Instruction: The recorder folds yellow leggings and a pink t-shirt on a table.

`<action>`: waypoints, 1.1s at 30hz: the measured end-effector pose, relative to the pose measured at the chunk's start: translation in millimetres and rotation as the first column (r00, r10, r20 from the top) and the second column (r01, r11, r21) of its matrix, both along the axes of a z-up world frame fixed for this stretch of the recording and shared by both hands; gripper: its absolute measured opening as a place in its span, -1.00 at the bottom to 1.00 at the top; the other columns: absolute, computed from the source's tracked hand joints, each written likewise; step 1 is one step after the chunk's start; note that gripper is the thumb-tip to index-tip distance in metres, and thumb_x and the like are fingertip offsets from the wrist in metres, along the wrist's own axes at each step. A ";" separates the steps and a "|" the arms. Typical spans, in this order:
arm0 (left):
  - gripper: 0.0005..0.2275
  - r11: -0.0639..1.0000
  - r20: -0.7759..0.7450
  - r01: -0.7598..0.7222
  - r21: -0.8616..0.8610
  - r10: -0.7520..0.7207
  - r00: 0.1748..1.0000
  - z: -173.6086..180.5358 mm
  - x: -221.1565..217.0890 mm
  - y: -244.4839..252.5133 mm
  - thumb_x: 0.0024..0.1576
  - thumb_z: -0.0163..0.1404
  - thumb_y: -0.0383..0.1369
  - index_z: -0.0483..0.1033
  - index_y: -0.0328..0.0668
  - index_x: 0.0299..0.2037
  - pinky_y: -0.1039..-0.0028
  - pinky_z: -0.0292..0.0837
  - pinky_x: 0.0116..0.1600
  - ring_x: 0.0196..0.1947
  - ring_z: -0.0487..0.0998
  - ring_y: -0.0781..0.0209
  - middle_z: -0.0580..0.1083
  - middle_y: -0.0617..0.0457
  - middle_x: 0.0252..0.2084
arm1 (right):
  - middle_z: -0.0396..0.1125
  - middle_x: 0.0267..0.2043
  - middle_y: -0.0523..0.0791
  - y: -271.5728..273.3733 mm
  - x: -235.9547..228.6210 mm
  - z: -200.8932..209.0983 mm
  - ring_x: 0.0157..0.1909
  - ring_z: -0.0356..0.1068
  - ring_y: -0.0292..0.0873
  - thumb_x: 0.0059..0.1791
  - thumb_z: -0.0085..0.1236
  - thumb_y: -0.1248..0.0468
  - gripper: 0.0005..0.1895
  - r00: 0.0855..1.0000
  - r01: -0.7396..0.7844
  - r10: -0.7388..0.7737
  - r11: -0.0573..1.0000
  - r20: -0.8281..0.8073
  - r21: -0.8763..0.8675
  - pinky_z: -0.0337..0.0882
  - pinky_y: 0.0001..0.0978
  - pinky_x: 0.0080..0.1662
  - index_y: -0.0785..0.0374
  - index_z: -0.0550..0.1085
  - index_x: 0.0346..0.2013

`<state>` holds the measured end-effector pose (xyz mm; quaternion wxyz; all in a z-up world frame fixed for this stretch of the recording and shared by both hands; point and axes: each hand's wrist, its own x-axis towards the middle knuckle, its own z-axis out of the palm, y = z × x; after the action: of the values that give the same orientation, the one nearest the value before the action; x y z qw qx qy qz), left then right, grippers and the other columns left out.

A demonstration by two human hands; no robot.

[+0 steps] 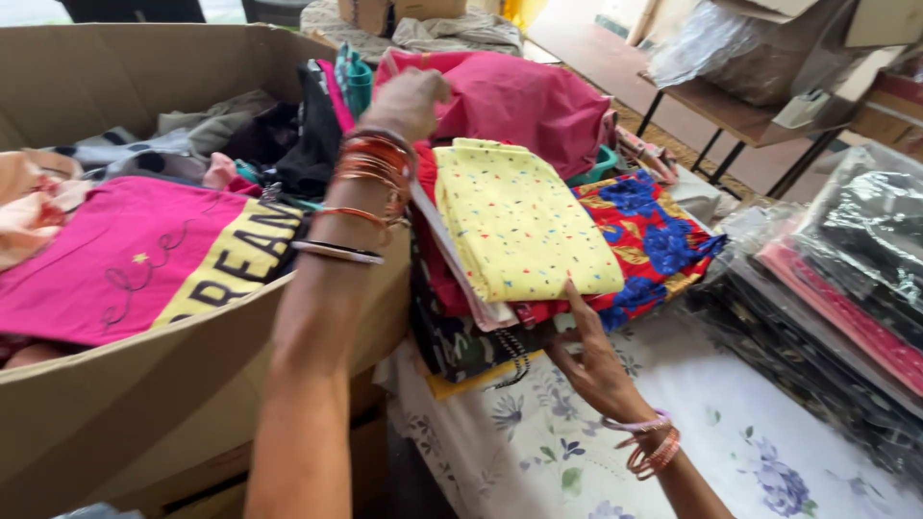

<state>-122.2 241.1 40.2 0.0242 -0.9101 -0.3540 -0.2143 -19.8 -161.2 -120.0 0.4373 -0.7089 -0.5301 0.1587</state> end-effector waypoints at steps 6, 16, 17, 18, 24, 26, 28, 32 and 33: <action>-0.80 0.999 -0.160 -0.038 0.013 0.040 0.986 -11.0 -163.6 46.2 0.21 -0.03 -0.48 0.63 -0.12 -0.05 0.09 0.54 0.04 0.00 0.59 -0.20 0.57 -0.20 -0.02 | -0.05 0.48 -0.09 -64.5 23.9 -37.6 0.11 0.45 -0.16 -0.07 0.19 0.16 0.02 0.995 -0.076 0.092 0.950 0.037 -0.304 0.56 -0.20 -0.04 -0.12 -0.18 0.55; -0.69 0.757 -0.452 -0.644 -0.110 0.539 0.711 -83.2 -299.8 112.0 0.14 0.17 -0.34 0.64 -0.12 0.09 -0.08 0.53 0.12 0.13 0.60 -0.17 0.56 -0.14 0.17 | 0.24 0.39 -0.17 -139.2 116.8 -166.5 0.38 0.29 -0.20 0.00 0.14 0.24 -0.38 0.983 -0.144 0.084 0.905 -0.165 -0.400 0.41 -0.23 0.31 0.03 0.33 0.38; -0.66 0.795 -0.399 -0.581 -0.175 0.482 0.780 -91.1 -301.8 121.3 0.14 0.17 -0.29 0.62 -0.09 0.13 -0.10 0.47 0.18 0.19 0.53 -0.20 0.49 -0.17 0.23 | 0.26 0.40 -0.17 -144.5 123.8 -177.6 0.40 0.28 -0.20 0.00 0.14 0.24 -0.39 0.982 -0.107 0.034 0.911 -0.186 -0.397 0.40 -0.22 0.33 0.03 0.33 0.37; -0.66 0.798 -0.399 -0.576 -0.177 0.477 0.783 -97.3 -305.5 125.3 0.14 0.17 -0.29 0.62 -0.09 0.13 -0.10 0.47 0.18 0.19 0.53 -0.20 0.49 -0.17 0.23 | 0.26 0.40 -0.17 -147.8 123.1 -184.0 0.40 0.28 -0.20 0.00 0.14 0.24 -0.39 0.982 -0.101 0.027 0.911 -0.185 -0.399 0.40 -0.22 0.33 0.03 0.33 0.37; -0.44 0.517 -0.602 -0.834 -0.190 0.610 0.516 -57.7 -335.4 59.1 0.06 0.31 -0.22 0.49 -0.08 0.29 -0.12 0.43 0.26 0.35 0.36 -0.18 0.32 -0.12 0.40 | 0.15 0.44 -0.09 -170.2 139.2 -231.4 0.49 0.11 -0.13 -0.01 0.10 0.35 -0.47 0.961 -0.072 0.002 0.968 -0.277 -0.241 0.23 -0.16 0.38 0.19 0.37 0.29; -0.51 0.545 -0.525 -0.805 -0.233 0.626 0.576 -80.4 -368.7 91.9 0.15 0.18 -0.24 0.46 -0.05 0.32 -0.09 0.43 0.27 0.37 0.37 -0.15 0.34 -0.12 0.41 | 0.17 0.42 -0.05 -168.9 139.4 -238.0 0.50 0.09 -0.09 -0.01 0.08 0.39 -0.52 0.977 -0.014 -0.028 0.981 -0.212 -0.193 0.22 -0.16 0.38 0.24 0.44 0.23; -0.48 0.457 -0.494 -0.833 -0.312 0.672 0.553 -85.6 -388.3 104.7 0.16 0.16 -0.17 0.39 -0.03 0.34 -0.03 0.35 0.31 0.37 0.35 -0.16 0.31 -0.13 0.41 | 0.20 0.40 -0.05 -166.6 142.1 -243.4 0.50 0.10 -0.09 -0.02 0.09 0.40 -0.53 0.983 0.009 -0.046 0.979 -0.179 -0.205 0.24 -0.17 0.38 0.25 0.46 0.21; -0.43 0.344 -0.441 -0.834 -0.430 0.726 0.527 -87.0 -402.5 112.5 0.19 0.10 -0.04 0.30 -0.01 0.37 0.05 0.25 0.36 0.36 0.31 -0.20 0.29 -0.16 0.40 | 0.25 0.36 -0.04 -166.1 140.1 -245.3 0.48 0.14 -0.07 -0.03 0.09 0.41 -0.55 0.985 0.058 -0.089 0.978 -0.147 -0.199 0.27 -0.16 0.38 0.25 0.49 0.18; -0.43 0.346 -0.442 -0.834 -0.429 0.725 0.528 -85.1 -399.7 112.8 0.19 0.10 -0.04 0.30 -0.01 0.37 0.05 0.25 0.36 0.36 0.31 -0.20 0.29 -0.16 0.40 | 0.25 0.36 -0.04 -165.9 134.5 -241.4 0.48 0.14 -0.07 -0.03 0.09 0.41 -0.55 0.985 0.060 -0.091 0.978 -0.149 -0.200 0.27 -0.16 0.38 0.25 0.49 0.18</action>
<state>-521.9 354.0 -44.9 -0.1328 -0.5995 -0.7888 0.0273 114.7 -327.1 -361.4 0.4120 -0.7532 -0.4486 0.2482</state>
